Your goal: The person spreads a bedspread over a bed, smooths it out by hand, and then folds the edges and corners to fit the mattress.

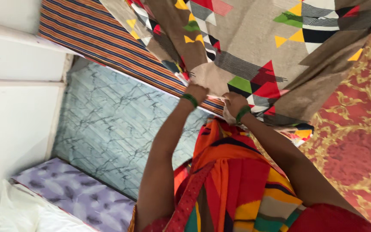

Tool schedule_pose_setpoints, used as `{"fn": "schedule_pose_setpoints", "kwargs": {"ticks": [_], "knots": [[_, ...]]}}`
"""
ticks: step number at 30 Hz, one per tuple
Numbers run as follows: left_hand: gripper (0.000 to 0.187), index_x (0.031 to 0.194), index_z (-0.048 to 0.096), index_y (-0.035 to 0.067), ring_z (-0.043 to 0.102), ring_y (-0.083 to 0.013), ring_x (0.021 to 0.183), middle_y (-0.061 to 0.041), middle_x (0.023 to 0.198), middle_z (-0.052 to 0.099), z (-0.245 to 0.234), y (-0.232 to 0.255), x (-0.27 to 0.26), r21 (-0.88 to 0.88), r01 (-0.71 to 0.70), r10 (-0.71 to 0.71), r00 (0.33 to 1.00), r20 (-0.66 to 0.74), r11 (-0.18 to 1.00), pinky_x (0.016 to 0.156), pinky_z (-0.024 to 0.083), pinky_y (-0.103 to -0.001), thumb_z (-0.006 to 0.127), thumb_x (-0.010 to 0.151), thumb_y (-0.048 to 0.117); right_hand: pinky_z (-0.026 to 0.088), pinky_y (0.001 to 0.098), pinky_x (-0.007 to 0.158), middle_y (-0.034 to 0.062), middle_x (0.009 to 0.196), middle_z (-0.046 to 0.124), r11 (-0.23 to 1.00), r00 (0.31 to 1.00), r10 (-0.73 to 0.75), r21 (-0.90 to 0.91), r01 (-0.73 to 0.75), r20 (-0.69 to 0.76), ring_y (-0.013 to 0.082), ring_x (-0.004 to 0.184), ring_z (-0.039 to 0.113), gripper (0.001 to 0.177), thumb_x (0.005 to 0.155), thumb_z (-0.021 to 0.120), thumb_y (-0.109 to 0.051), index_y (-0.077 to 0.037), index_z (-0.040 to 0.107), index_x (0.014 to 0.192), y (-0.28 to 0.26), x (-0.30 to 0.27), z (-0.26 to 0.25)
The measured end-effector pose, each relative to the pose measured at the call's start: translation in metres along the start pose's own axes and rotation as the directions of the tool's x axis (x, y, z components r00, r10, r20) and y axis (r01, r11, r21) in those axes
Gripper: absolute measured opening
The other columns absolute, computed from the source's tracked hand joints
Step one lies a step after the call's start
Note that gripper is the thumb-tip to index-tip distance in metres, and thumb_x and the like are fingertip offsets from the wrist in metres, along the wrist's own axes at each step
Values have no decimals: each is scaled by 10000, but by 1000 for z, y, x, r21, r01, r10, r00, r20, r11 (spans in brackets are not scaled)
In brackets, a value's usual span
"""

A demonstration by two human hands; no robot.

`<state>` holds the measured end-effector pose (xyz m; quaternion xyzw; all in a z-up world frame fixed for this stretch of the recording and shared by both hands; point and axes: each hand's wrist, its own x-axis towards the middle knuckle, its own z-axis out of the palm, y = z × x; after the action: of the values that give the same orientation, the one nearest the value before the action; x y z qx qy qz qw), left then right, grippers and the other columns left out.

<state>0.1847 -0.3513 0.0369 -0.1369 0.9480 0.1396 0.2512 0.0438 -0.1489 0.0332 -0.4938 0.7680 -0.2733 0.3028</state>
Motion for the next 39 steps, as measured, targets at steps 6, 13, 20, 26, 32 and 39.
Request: {"fn": "schedule_pose_setpoints", "kwargs": {"ticks": [6,13,20,26,32,39], "knots": [[370,1245,719,178,571,-326,1330,-77,1338,691,56,-96,-6,144,349,-362,929,74,926,1136,210,-692,445,1007,246,544,478,758,121,960,682,993,997,-60,-107,54,-48,358,882,679,144,965,612,-198,-144,712,1053,8,-9,-12],[364,1232,747,209,567,-325,1332,-95,1355,674,43,-174,-40,266,527,-546,838,-7,807,1133,195,-660,479,990,261,550,482,753,122,980,688,946,982,180,-262,-189,-57,355,905,685,179,966,587,-240,-150,711,1057,43,-31,23],[384,1140,749,193,626,-277,1187,-76,1167,713,10,-139,-88,235,311,-315,949,-24,921,1214,124,-710,414,1073,369,487,503,993,137,1373,584,842,878,477,-303,-447,31,342,1222,594,469,933,623,-260,-160,564,1387,24,-42,75],[306,1013,762,202,629,-321,1104,-90,1090,681,37,-149,-89,86,120,-90,951,-296,989,968,408,-594,520,998,389,390,473,1125,173,1545,453,928,932,358,-87,-362,-62,367,1400,450,772,850,724,-302,-85,412,1522,-46,14,129],[265,1136,727,257,629,-330,1039,-104,1090,671,18,-143,-64,84,-74,100,924,-370,994,895,454,-582,587,911,281,471,461,1052,165,1391,586,970,980,193,-145,-197,-38,353,1288,557,636,856,726,-371,-69,531,1381,-124,90,161],[240,1038,663,170,717,-309,920,-76,1011,719,16,-193,-38,155,-195,231,936,-264,969,864,488,-613,586,950,380,541,505,817,166,1083,721,958,930,241,-85,-273,-278,382,948,688,280,916,638,-214,-126,723,1168,-138,97,151]]}}
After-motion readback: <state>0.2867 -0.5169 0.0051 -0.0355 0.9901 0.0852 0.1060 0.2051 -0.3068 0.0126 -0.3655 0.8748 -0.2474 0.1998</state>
